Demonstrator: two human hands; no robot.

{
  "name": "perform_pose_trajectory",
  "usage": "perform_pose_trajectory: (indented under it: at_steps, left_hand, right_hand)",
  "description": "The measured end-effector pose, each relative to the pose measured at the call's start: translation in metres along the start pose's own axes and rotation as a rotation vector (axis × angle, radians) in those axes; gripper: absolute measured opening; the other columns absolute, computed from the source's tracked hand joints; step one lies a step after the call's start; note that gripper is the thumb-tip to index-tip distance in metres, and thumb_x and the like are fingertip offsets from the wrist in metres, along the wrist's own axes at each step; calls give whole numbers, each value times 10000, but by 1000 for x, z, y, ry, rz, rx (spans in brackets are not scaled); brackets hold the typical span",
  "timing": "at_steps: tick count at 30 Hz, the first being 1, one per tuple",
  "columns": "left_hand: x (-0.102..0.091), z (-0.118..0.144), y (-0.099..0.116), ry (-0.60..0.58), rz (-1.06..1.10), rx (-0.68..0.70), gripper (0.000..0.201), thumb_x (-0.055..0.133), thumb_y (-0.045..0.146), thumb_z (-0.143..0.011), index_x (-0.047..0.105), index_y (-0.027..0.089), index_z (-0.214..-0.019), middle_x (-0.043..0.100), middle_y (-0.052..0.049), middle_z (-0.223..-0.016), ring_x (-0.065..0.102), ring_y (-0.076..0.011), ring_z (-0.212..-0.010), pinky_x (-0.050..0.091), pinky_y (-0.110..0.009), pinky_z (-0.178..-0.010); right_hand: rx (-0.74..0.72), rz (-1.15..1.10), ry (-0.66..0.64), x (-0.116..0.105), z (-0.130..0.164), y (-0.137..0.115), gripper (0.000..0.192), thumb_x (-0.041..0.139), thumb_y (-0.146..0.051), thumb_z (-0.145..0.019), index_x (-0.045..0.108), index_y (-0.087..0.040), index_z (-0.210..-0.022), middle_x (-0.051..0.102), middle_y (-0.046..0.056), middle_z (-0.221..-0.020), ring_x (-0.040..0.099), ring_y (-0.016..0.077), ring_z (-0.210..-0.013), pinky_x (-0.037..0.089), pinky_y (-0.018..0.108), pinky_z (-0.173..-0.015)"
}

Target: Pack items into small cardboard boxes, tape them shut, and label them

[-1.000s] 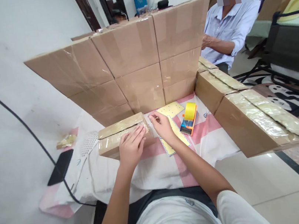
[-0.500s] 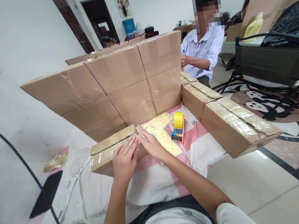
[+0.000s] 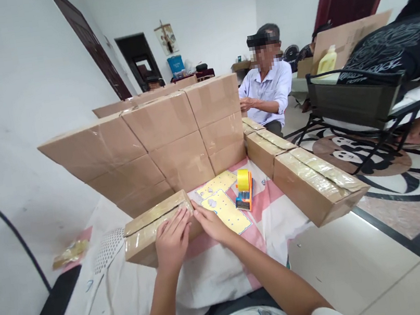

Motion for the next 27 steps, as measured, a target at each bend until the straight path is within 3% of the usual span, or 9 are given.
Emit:
perform_pose_trajectory:
  at_steps: [5,10,14,18,20,23,25,27]
  left_hand:
    - [-12,4,5,65,17,41,297,607,98,-968,695,199,-1232,768,-92,-1208,746,-226,-1106,445,-358,-969]
    - [-27,13,6,18,102,126,284,642,75,-939,695,202,-1188,782,-79,-1180,749,-220,-1104,461,-355,-988]
    - [-41,21,-4,65,182,106,264,617,29,-914,712,220,-1070,805,-61,-1084,771,-211,-1027,497,-355,-977]
    - [-58,18,-1,167,179,106,250,647,5,-872,712,209,-1001,812,-64,-1005,782,-218,-945,515,-372,-957]
    - [-69,12,5,259,164,106,235,682,-10,-841,710,199,-947,813,-59,-943,784,-222,-908,512,-381,-946]
    - [-77,1,16,408,149,85,228,721,-15,-810,702,194,-898,805,-58,-860,780,-237,-879,513,-405,-914]
    - [-73,-10,27,463,167,82,219,735,-1,-810,691,196,-894,799,-60,-836,774,-242,-865,524,-411,-874]
    - [-61,-22,40,473,209,95,199,732,22,-829,680,200,-901,794,-57,-826,767,-234,-842,532,-405,-835]
  right_hand:
    - [-29,127,-141,-5,14,-3,941,625,-718,-887,305,-257,-1642,275,102,-1711,245,299,-1596,197,506,-1307]
    - [-107,435,-385,0,-5,-12,1509,928,-563,-610,-69,-159,-1668,-24,209,-1741,10,367,-1623,107,536,-1305]
    - [-179,427,-467,19,-18,-12,1659,977,-477,-502,-192,-176,-1640,73,261,-1721,172,401,-1596,220,533,-1277]
    - [-258,366,-272,12,-5,-20,1573,945,-422,-545,-155,-243,-1655,220,217,-1690,289,392,-1553,303,529,-1243]
    - [-279,321,-154,-10,16,-32,1498,912,-449,-605,-135,-261,-1661,204,195,-1703,279,379,-1562,327,517,-1236]
    - [-276,328,51,-69,70,-57,1383,838,-536,-707,-123,-269,-1665,69,157,-1748,167,389,-1603,347,533,-1230]
    - [-284,455,235,-119,125,-77,1321,795,-597,-736,-80,-281,-1674,19,121,-1759,138,417,-1605,349,571,-1226]
    - [-278,674,476,-172,195,-98,1249,748,-640,-749,-40,-345,-1672,80,78,-1758,166,437,-1592,328,640,-1222]
Point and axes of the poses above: each hand's wrist, its own z-axis away from the middle knuckle, its own x-axis out of the palm, y = z × x, the point moved 9 cm from there along -z, towards the middle knuckle
